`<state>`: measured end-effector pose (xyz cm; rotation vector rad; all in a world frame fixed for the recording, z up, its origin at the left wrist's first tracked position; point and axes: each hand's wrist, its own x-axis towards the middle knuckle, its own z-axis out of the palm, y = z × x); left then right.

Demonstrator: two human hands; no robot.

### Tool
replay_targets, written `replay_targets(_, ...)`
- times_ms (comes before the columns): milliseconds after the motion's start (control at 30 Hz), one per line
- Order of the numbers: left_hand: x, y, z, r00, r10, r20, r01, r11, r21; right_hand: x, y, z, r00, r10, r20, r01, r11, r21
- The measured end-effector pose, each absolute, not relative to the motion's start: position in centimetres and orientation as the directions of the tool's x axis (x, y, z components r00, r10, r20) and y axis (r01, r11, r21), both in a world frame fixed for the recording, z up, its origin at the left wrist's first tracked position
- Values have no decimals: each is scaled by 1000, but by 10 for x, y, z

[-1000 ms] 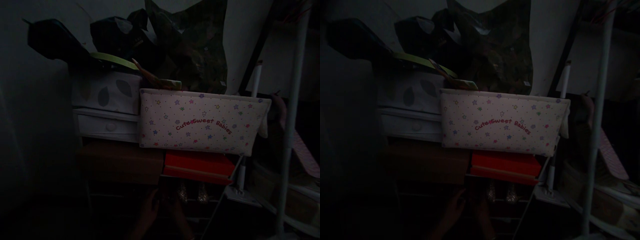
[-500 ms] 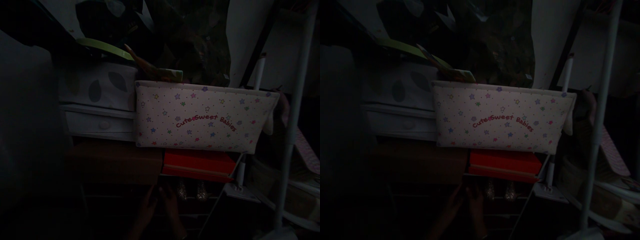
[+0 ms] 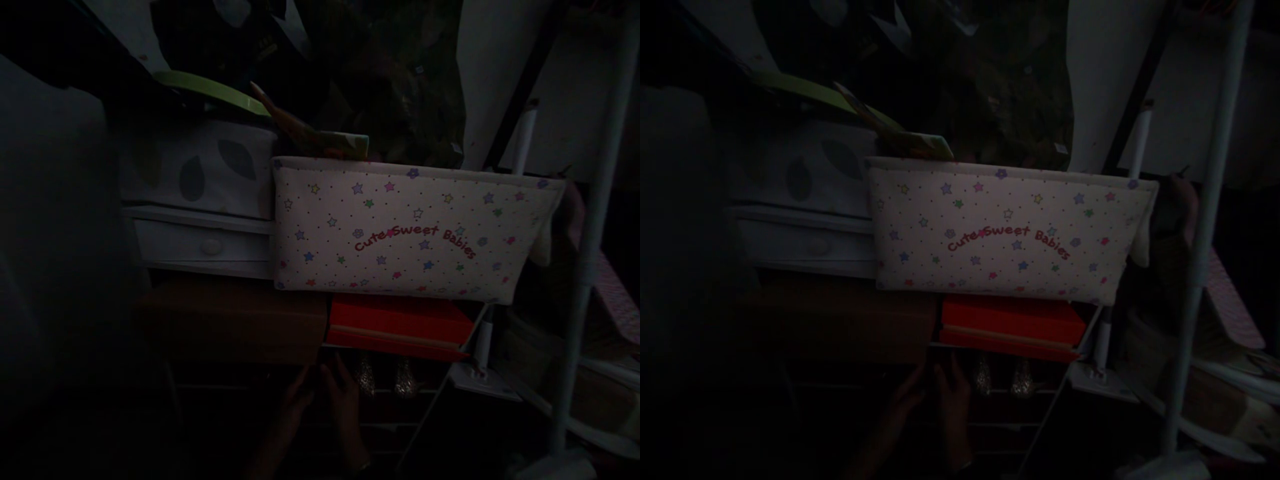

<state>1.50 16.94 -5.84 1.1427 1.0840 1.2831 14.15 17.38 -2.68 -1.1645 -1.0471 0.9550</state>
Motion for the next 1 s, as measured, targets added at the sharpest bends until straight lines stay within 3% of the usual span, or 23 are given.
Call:
replay_targets(133, 16, 168, -55, 93, 995, 24, -259, 1, 966, 148, 175, -26, 269, 943, 195, 73, 182, -981)
replay_targets(333, 21, 166, -54, 165, 985, 41, -358, 21, 933, 151, 178, -29, 284, 936, 208, 111, 183, -977)
replay_targets(600, 23, 168, -57, 163, 987, -13, -473, 89, 877, 151, 180, -29, 282, 928, 244, 202, 192, -960)
replay_targets(800, 24, 173, -70, 155, 987, -49, -632, 136, 763, 149, 184, -33, 245, 929, 277, 295, 201, -934)
replay_targets(1000, 23, 172, -70, 167, 985, -28, -661, 133, 738, 147, 189, -32, 216, 930, 296, 324, 218, -921)
